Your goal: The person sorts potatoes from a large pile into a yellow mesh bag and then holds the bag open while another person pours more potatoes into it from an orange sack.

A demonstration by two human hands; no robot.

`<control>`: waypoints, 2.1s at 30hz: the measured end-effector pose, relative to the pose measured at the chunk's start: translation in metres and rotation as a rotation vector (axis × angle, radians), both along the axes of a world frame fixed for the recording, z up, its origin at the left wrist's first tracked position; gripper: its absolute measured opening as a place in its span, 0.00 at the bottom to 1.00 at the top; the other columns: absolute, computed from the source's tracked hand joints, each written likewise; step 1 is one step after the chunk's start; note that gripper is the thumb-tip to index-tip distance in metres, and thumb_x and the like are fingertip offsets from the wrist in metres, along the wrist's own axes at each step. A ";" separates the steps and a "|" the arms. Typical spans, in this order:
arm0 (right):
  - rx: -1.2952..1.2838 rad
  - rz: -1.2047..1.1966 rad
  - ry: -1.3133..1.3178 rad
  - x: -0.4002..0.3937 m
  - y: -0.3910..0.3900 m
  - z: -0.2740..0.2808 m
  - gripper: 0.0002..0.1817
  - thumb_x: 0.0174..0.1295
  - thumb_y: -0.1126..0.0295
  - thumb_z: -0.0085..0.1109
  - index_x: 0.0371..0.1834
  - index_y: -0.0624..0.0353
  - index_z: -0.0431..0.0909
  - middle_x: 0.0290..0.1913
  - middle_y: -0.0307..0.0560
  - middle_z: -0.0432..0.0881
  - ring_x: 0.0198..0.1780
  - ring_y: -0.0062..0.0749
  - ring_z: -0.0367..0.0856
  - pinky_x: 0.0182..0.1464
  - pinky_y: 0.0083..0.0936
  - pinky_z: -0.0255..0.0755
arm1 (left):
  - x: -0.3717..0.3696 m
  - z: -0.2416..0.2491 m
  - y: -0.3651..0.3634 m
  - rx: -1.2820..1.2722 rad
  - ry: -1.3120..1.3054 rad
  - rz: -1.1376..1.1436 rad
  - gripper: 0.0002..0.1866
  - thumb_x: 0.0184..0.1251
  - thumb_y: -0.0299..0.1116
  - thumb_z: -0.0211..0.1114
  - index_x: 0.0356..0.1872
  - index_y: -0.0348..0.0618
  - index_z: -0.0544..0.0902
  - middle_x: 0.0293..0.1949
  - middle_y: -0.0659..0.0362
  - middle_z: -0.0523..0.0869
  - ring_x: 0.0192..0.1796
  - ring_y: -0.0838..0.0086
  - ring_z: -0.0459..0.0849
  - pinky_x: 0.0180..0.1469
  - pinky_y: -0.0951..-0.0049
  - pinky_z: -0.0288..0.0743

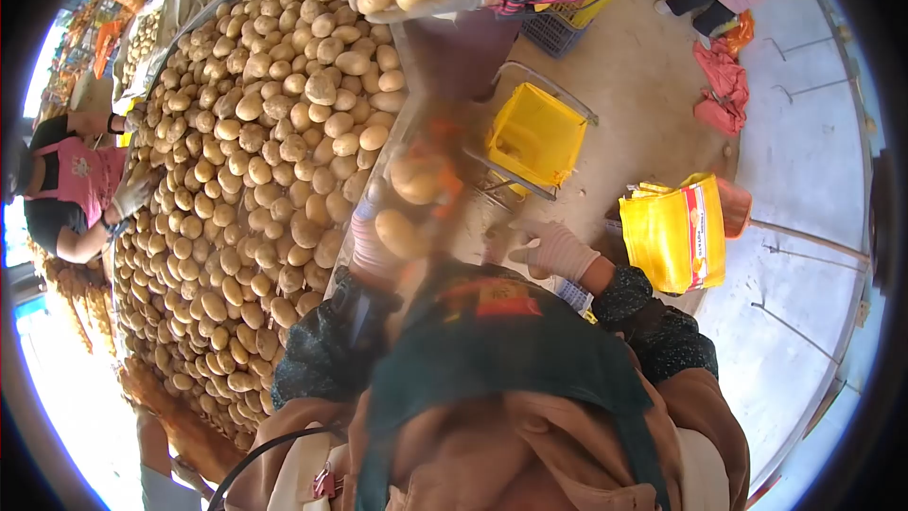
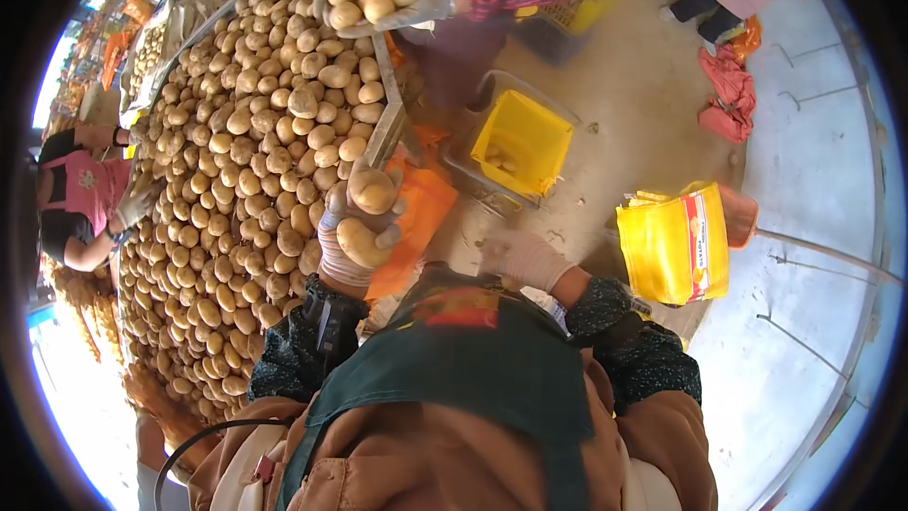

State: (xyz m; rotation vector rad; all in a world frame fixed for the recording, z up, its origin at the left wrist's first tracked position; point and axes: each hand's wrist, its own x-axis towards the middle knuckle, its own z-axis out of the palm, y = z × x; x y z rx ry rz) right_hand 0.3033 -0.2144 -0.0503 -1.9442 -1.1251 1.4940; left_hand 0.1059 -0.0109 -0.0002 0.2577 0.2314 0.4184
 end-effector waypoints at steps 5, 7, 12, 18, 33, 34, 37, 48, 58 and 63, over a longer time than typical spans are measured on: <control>0.023 -0.605 0.521 0.016 -0.059 -0.059 0.24 0.64 0.58 0.65 0.58 0.62 0.80 0.40 0.44 0.86 0.42 0.37 0.86 0.46 0.34 0.81 | 0.017 -0.031 -0.001 -0.196 0.157 -0.073 0.32 0.73 0.52 0.62 0.72 0.49 0.70 0.63 0.50 0.79 0.53 0.58 0.82 0.35 0.66 0.77; 0.014 -0.831 0.869 0.020 -0.085 -0.068 0.22 0.64 0.63 0.66 0.59 0.62 0.79 0.44 0.45 0.85 0.45 0.35 0.85 0.50 0.32 0.81 | 0.026 -0.047 -0.003 -0.277 0.239 -0.113 0.26 0.75 0.51 0.60 0.65 0.46 0.76 0.62 0.50 0.82 0.54 0.58 0.81 0.38 0.63 0.79; 0.352 -0.893 0.564 0.000 -0.112 -0.088 0.22 0.64 0.73 0.66 0.62 0.63 0.77 0.53 0.47 0.84 0.54 0.34 0.84 0.59 0.31 0.79 | 0.042 -0.082 -0.003 -0.361 0.437 -0.186 0.19 0.75 0.48 0.58 0.54 0.45 0.80 0.55 0.51 0.83 0.55 0.56 0.82 0.40 0.61 0.80; 0.483 -1.063 0.302 0.002 -0.103 -0.053 0.26 0.59 0.80 0.69 0.62 0.64 0.76 0.57 0.48 0.82 0.59 0.34 0.81 0.63 0.32 0.78 | 0.118 -0.140 0.040 -0.209 0.568 -0.228 0.18 0.77 0.47 0.55 0.48 0.42 0.80 0.47 0.53 0.84 0.52 0.57 0.83 0.55 0.57 0.79; 0.487 -1.974 0.679 -0.025 -0.178 -0.118 0.30 0.58 0.84 0.63 0.68 0.69 0.71 0.60 0.56 0.82 0.63 0.40 0.81 0.61 0.30 0.77 | 0.131 -0.135 0.075 0.217 0.897 -0.449 0.26 0.75 0.48 0.62 0.65 0.42 0.74 0.64 0.49 0.77 0.65 0.56 0.76 0.62 0.53 0.76; 0.514 -2.051 0.638 -0.029 -0.196 -0.128 0.31 0.58 0.84 0.62 0.68 0.69 0.70 0.60 0.57 0.82 0.62 0.42 0.81 0.59 0.30 0.79 | 0.116 -0.142 0.080 0.205 0.918 -0.448 0.26 0.74 0.48 0.62 0.64 0.41 0.75 0.63 0.50 0.78 0.64 0.57 0.77 0.61 0.54 0.77; 0.370 -2.310 0.432 -0.029 -0.255 -0.160 0.32 0.59 0.85 0.60 0.70 0.69 0.69 0.62 0.59 0.81 0.59 0.45 0.83 0.53 0.33 0.83 | 0.078 -0.160 0.084 0.181 0.954 -0.412 0.25 0.74 0.47 0.63 0.62 0.41 0.76 0.61 0.51 0.80 0.62 0.60 0.78 0.60 0.57 0.78; -0.127 -1.769 -0.487 -0.026 -0.384 -0.244 0.16 0.67 0.61 0.62 0.55 0.55 0.83 0.43 0.52 0.86 0.43 0.47 0.85 0.43 0.39 0.79 | -0.004 -0.133 0.054 0.267 0.937 -0.237 0.10 0.76 0.39 0.59 0.42 0.44 0.80 0.32 0.59 0.81 0.32 0.70 0.80 0.36 0.66 0.77; 0.292 -1.381 0.120 0.043 -0.198 -0.215 0.16 0.66 0.70 0.62 0.53 0.68 0.83 0.41 0.50 0.87 0.36 0.34 0.88 0.37 0.28 0.83 | -0.029 -0.107 0.061 0.425 0.931 -0.051 0.09 0.78 0.36 0.61 0.43 0.42 0.85 0.30 0.60 0.82 0.32 0.71 0.79 0.36 0.70 0.76; 0.216 -1.049 0.138 0.054 -0.051 -0.123 0.16 0.72 0.63 0.59 0.50 0.66 0.83 0.40 0.47 0.88 0.38 0.30 0.88 0.40 0.27 0.83 | -0.078 -0.148 0.079 0.681 0.955 0.208 0.11 0.77 0.33 0.60 0.50 0.39 0.85 0.36 0.59 0.85 0.34 0.73 0.81 0.37 0.70 0.77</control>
